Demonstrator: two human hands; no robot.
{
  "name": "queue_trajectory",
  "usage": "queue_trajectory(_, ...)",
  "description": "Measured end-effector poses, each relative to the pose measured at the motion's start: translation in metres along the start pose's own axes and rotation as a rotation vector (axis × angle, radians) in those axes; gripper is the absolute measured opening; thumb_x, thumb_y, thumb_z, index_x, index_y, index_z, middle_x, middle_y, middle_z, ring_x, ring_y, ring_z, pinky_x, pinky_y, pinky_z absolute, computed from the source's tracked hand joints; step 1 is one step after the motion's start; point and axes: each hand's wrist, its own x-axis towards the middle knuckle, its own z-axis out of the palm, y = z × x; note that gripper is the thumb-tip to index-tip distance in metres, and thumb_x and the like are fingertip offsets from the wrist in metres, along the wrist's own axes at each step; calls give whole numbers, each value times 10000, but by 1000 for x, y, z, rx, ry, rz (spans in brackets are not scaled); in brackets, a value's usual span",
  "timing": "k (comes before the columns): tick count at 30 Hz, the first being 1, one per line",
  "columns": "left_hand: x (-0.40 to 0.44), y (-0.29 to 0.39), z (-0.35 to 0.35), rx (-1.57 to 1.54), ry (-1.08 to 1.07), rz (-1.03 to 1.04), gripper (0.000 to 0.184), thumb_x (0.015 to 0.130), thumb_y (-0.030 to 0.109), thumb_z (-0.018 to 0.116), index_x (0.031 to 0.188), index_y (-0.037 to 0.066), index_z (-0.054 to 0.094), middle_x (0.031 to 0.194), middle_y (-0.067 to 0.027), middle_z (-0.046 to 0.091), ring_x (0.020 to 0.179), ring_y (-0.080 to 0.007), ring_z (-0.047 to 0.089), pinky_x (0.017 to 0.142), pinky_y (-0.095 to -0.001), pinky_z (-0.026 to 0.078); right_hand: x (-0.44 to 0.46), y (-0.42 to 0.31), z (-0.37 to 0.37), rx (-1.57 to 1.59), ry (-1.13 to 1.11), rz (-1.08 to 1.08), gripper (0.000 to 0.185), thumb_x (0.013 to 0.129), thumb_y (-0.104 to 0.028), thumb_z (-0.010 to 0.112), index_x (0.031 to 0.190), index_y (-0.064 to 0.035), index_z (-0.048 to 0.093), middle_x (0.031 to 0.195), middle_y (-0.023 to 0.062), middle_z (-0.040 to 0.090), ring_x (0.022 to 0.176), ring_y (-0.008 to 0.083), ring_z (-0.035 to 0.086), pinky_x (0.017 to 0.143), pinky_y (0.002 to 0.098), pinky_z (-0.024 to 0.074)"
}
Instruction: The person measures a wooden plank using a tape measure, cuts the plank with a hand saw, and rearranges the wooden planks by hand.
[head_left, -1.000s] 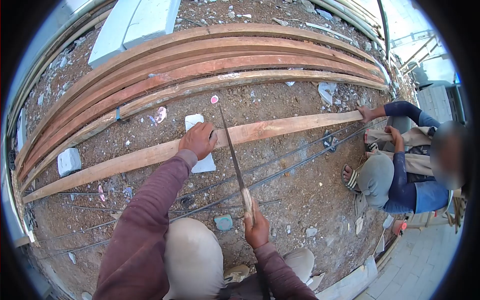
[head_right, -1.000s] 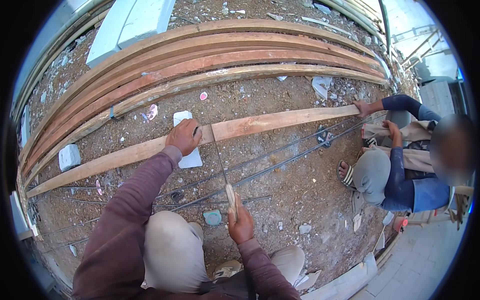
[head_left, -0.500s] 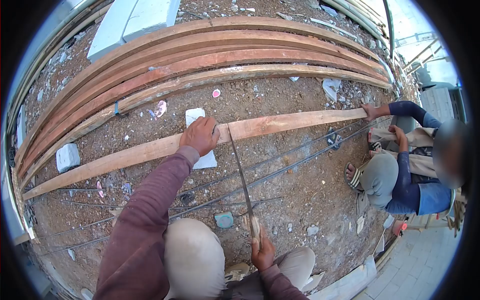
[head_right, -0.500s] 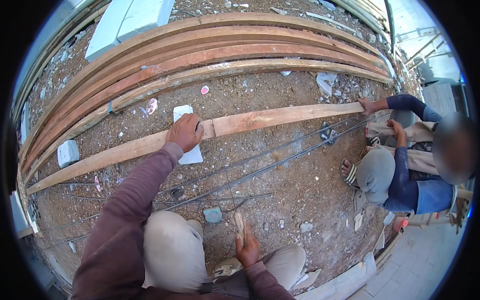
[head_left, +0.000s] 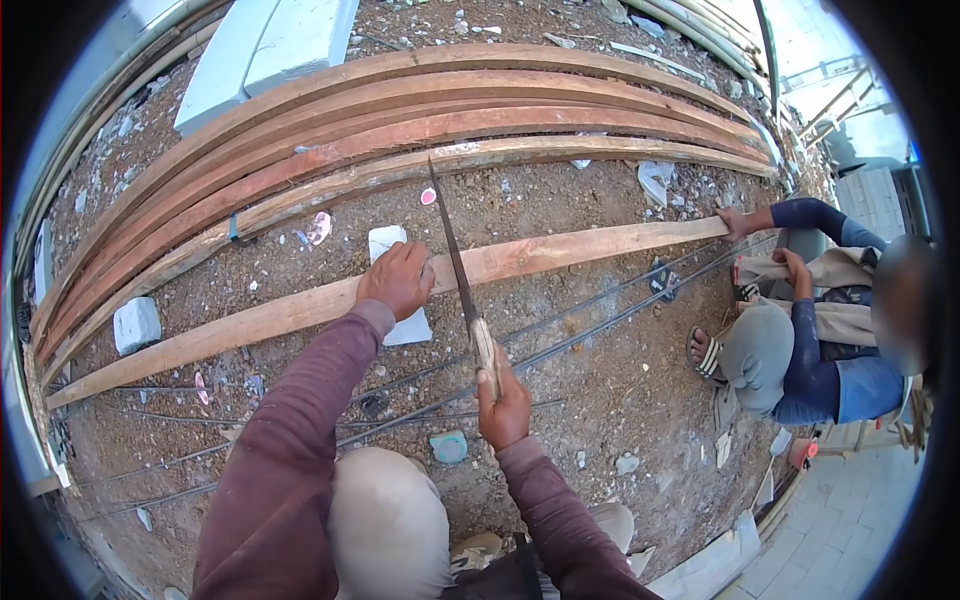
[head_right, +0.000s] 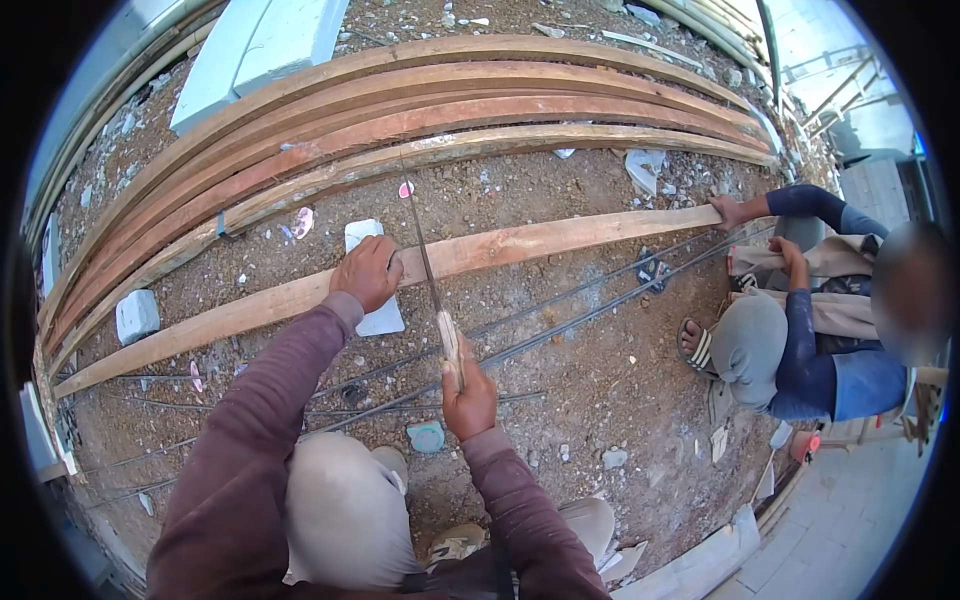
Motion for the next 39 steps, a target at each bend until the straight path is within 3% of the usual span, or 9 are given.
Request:
queue_trajectory(5,0,1,4,-31,50,13,146,903,162,605,988,47,577,942,-155,616,940,-350,609,831,-457,518,-128,15,-51,-91,-104,209,495,968,-127,607,1430,18,506,1258,275,641,1089,418,675,897,411,547)
queue_trajectory(8,-2,-1,4,-16,35,4,162,900,171,610,987,42,568,947,-153,614,947,-349,605,834,-455,519,-126,19,-44,-94,-35,160,488,979,-148,580,1444,-17,514,1084,260,700,872,398,710,764,407,561)
queue_trajectory(11,0,0,3,-22,23,-1,180,889,189,621,979,44,562,958,-151,617,957,-343,601,845,-455,521,-10,3,2,-3,-26,83,486,979,-152,589,1441,-20,513,1137,272,687,959,414,709,809,409,563)
queue_trajectory(14,0,-2,2,-51,52,38,163,896,156,618,989,34,562,954,-166,612,962,-359,601,847,-456,511,-26,12,-2,-8,18,-5,478,981,-146,593,1436,-22,519,1123,276,685,948,415,707,810,410,561)
queue_trajectory(19,-2,-1,5,-35,25,-15,171,895,175,620,997,49,565,967,-154,612,970,-352,606,862,-454,516,-129,14,-43,-45,-37,253,470,978,-134,601,1428,-22,526,1101,277,687,948,417,702,822,409,555)
queue_trajectory(23,0,1,1,-23,16,-8,173,899,189,616,995,55,561,979,-147,615,976,-346,608,872,-454,518,1,17,8,-25,14,-32,538,960,-158,627,1461,-17,491,1096,276,683,926,437,685,788,448,551)
queue_trajectory(28,2,7,-2,-51,46,5,157,904,164,624,996,44,581,960,-158,615,938,-357,612,829,-452,519,-123,23,-43,-110,-75,93,553,956,-152,627,1473,-22,478,1127,280,677,942,443,684,798,445,553)
queue_trajectory(35,3,0,3,-39,72,6,142,911,167,622,980,48,586,935,-153,616,936,-350,617,816,-453,524,15,-1,3,64,-31,87,498,964,-125,611,1438,-14,506,1119,288,672,953,455,673,810,440,548)
queue_trajectory(39,0,-3,5,-77,85,23,149,903,161,629,994,48,593,942,-154,622,939,-351,615,828,-448,521,-75,22,-24,-51,19,7,485,956,-130,629,1416,-11,532,1120,287,675,957,443,681,813,431,549)
